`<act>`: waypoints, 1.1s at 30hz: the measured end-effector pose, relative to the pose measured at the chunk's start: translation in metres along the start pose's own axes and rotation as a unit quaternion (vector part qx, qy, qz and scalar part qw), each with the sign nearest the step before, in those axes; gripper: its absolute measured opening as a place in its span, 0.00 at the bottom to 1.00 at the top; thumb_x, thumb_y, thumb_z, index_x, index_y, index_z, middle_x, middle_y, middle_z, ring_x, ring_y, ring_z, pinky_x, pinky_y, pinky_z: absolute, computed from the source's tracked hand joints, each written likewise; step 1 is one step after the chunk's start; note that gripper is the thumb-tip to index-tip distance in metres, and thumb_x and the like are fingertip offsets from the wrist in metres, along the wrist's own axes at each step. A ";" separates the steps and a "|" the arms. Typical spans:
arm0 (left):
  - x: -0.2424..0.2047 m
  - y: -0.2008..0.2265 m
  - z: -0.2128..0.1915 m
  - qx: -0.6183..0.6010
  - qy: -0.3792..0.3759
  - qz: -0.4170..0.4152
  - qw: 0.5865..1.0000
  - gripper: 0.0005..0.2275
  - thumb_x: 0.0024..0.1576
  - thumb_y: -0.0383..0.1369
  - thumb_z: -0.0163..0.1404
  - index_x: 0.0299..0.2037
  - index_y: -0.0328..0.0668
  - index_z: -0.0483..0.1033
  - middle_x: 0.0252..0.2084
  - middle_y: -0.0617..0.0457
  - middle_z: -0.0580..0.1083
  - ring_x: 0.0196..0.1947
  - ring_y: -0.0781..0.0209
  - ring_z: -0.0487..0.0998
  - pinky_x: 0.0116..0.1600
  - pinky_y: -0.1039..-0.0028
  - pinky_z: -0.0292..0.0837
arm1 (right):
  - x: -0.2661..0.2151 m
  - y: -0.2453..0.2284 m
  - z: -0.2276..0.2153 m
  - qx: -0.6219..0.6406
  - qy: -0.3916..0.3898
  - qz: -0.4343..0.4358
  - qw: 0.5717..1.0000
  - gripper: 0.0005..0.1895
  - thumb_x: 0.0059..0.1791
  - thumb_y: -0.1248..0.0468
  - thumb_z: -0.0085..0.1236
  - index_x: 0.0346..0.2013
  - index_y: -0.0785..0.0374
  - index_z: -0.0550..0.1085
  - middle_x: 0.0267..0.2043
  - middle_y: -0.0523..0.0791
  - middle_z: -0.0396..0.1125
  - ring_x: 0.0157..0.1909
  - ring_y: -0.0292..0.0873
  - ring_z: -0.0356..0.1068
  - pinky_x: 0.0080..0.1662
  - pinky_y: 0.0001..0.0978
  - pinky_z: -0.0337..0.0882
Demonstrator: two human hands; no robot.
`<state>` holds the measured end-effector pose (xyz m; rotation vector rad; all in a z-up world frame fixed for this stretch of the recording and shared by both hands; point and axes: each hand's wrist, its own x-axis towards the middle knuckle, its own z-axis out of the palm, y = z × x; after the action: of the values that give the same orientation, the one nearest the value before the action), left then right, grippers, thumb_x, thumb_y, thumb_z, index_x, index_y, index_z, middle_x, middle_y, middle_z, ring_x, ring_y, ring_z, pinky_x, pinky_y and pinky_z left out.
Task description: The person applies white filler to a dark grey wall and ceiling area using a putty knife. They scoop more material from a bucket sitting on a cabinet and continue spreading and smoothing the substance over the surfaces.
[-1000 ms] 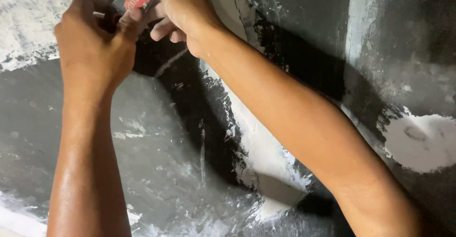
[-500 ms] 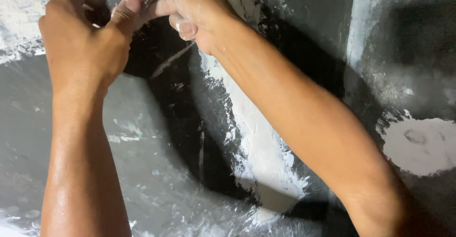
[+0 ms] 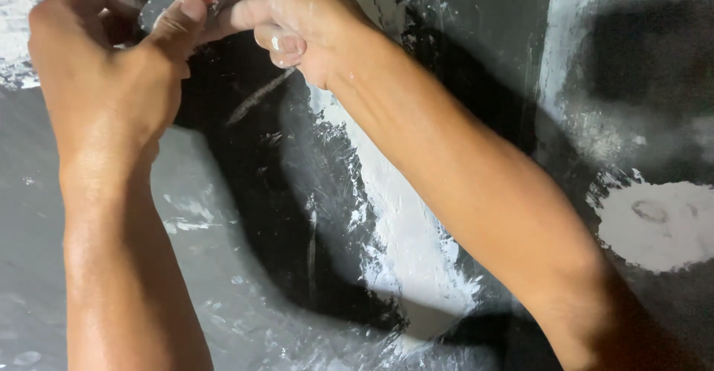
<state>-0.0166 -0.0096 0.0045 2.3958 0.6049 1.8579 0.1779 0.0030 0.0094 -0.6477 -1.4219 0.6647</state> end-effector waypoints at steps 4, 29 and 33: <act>-0.005 -0.001 -0.002 -0.030 0.006 -0.053 0.998 0.16 0.60 0.34 0.64 0.31 0.40 0.65 0.25 0.55 0.72 0.21 0.70 0.72 0.26 0.77 0.61 | -0.003 0.003 0.003 0.014 -0.012 0.001 1.000 0.19 0.53 0.55 0.48 0.40 0.67 0.78 0.43 0.64 0.78 0.13 0.25 0.43 0.14 0.20 0.45; -0.094 -0.040 -0.031 -0.127 0.015 -0.140 0.982 0.13 0.63 0.31 0.62 0.35 0.38 0.67 0.31 0.52 0.76 0.30 0.69 0.76 0.34 0.79 0.67 | -0.049 0.082 0.070 -0.023 0.015 -0.005 1.000 0.35 0.56 0.40 0.47 0.38 0.75 0.77 0.24 0.50 0.64 0.14 0.34 0.59 0.17 0.29 0.58; -0.116 -0.024 0.002 -0.187 0.013 -0.140 0.972 0.13 0.61 0.30 0.61 0.34 0.38 0.66 0.30 0.53 0.76 0.31 0.69 0.79 0.33 0.80 0.68 | -0.077 0.085 0.050 -0.035 0.028 -0.113 0.993 0.28 0.56 0.43 0.44 0.44 0.68 0.73 0.35 0.44 0.72 0.27 0.33 0.66 0.30 0.27 0.69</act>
<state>-0.0450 -0.0255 -0.1092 1.9420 0.5084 1.7077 0.1227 0.0020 -0.1026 -0.5451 -1.4458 0.4180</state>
